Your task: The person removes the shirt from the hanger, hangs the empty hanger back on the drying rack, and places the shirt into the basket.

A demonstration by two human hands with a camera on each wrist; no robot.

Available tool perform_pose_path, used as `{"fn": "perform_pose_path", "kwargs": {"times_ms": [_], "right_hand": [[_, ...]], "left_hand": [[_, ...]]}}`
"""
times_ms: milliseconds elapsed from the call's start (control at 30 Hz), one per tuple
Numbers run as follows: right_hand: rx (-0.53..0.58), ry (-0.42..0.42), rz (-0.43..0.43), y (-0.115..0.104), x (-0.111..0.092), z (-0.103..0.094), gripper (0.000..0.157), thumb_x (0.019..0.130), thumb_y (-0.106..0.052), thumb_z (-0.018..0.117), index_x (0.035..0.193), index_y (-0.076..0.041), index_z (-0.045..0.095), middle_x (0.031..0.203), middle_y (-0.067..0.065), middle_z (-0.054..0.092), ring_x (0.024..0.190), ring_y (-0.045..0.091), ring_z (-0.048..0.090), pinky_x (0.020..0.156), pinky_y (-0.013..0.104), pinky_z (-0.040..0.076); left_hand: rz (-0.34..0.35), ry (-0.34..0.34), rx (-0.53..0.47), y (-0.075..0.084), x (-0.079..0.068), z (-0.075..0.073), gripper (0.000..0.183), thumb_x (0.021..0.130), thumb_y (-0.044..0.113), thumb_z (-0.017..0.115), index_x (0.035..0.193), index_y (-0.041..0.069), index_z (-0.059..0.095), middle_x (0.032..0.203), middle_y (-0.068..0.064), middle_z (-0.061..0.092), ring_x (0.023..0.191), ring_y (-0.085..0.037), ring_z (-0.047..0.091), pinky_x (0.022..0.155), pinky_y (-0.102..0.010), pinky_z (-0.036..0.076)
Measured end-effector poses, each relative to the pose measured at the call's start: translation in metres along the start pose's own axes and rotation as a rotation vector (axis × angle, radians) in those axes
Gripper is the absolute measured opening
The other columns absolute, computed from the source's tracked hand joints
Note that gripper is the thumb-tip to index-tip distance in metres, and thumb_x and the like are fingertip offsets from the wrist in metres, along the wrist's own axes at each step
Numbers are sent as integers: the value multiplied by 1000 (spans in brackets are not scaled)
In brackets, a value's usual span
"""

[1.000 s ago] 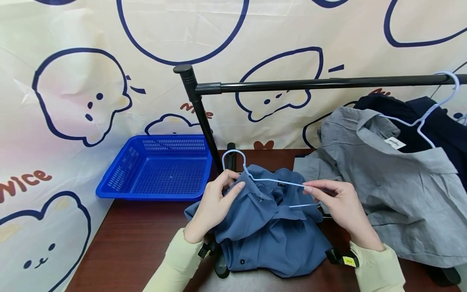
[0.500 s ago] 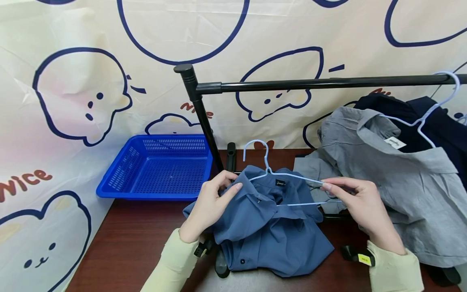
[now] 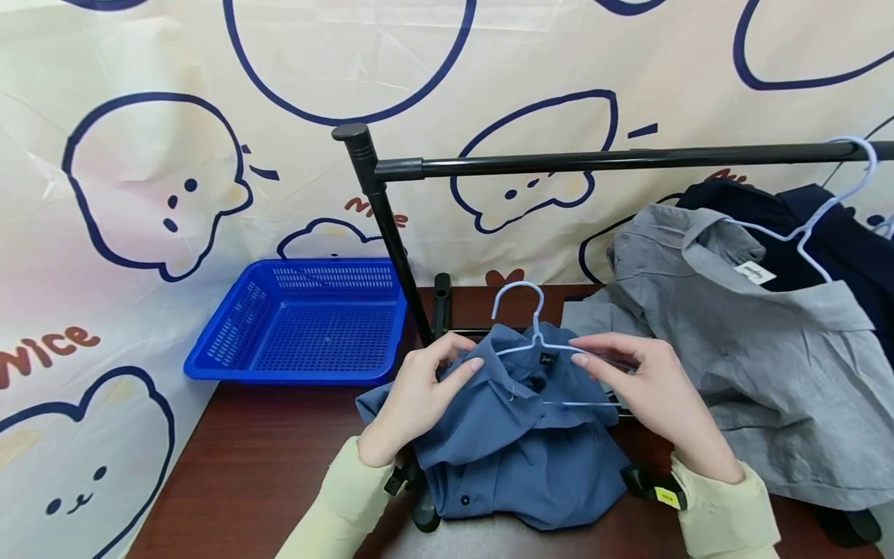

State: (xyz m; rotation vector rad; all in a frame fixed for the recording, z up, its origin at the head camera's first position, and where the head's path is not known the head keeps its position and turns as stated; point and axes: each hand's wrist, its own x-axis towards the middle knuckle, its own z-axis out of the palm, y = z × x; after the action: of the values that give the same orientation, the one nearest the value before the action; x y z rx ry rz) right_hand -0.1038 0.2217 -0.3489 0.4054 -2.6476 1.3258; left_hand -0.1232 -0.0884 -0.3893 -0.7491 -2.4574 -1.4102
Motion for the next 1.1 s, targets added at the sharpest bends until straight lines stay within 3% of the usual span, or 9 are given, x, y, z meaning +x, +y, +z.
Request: {"fn": "perform_pose_path", "kwargs": {"times_ms": [133, 267, 433, 833, 1100], "right_hand": [[61, -15, -17, -15, 5, 9, 23, 96, -30, 74, 117, -22, 77, 109, -7, 74, 88, 11, 69, 75, 26, 56], [123, -19, -50, -25, 8, 18, 22, 95, -24, 75, 115, -14, 78, 109, -3, 75, 87, 10, 72, 78, 25, 56], [118, -16, -94, -29, 10, 23, 19, 95, -17, 75, 112, -9, 78, 105, -5, 75, 85, 7, 72, 80, 25, 56], [101, 9, -184, -29, 7, 15, 16, 91, -10, 78, 105, -17, 80, 103, -9, 75, 81, 9, 73, 74, 23, 56], [63, 75, -220, -31, 0, -2, 22, 90, 1, 76, 109, -10, 79, 106, -1, 76, 78, 10, 73, 72, 20, 55]], "left_hand": [[1, -23, -11, 2, 0, 6, 19, 101, 25, 67, 119, 19, 69, 72, 11, 53, 57, -10, 45, 54, -30, 38], [-9, -51, -25, 5, 0, 11, 18, 102, 28, 66, 118, 21, 69, 77, 13, 59, 60, -9, 50, 56, -30, 42], [-3, -69, -35, 6, 0, 13, 18, 102, 28, 66, 118, 21, 69, 78, 13, 60, 63, -9, 52, 57, -30, 43], [19, -89, -40, 4, 2, 12, 18, 102, 32, 65, 118, 24, 69, 81, 14, 61, 70, -8, 55, 62, -31, 46], [-14, -41, -38, -1, 1, 10, 17, 100, 27, 68, 116, 19, 70, 89, 12, 65, 72, -9, 57, 63, -32, 47]]}}
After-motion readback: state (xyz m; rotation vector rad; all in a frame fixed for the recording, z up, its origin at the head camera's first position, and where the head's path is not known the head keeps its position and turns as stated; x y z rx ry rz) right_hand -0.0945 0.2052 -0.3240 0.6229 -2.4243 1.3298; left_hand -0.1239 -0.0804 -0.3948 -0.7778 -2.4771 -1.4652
